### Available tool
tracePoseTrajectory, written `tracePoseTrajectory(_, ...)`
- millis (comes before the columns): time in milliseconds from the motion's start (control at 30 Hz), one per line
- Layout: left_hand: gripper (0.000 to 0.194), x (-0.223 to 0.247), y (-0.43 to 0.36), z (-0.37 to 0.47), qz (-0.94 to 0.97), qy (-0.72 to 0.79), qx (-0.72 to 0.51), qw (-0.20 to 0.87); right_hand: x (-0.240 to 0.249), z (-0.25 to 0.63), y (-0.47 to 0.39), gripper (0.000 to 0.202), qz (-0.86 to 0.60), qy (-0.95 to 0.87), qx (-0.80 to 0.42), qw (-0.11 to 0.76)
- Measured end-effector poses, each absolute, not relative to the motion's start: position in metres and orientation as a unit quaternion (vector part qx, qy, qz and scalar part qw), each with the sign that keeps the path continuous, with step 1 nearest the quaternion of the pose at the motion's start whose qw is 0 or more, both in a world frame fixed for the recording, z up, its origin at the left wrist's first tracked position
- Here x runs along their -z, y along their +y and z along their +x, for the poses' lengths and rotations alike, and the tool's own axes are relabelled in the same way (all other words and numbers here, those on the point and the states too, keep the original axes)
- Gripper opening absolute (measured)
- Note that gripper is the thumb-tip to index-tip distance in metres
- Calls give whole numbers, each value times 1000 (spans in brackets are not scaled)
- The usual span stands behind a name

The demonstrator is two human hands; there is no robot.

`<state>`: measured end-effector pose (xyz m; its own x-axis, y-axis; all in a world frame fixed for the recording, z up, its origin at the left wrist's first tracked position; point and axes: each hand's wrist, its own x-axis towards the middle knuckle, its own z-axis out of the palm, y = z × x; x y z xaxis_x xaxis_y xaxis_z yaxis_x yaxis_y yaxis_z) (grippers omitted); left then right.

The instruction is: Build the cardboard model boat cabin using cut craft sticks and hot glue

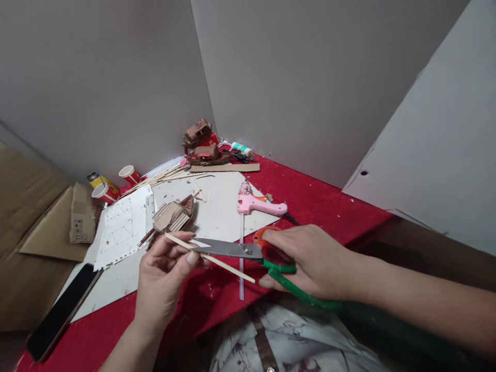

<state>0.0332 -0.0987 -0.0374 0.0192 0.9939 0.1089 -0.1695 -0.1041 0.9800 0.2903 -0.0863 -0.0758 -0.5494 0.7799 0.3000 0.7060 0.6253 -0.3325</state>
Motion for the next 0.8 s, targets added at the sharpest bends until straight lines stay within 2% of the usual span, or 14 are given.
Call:
tracePoseTrajectory(467,14,44,-101,34,521,436,-538,499,83,284,-83,46,-409,-887,-19,214)
tracePoseTrajectory(800,20,40,-107,40,500,468,-528,502,85,285,-83,49,-419,-877,5,235)
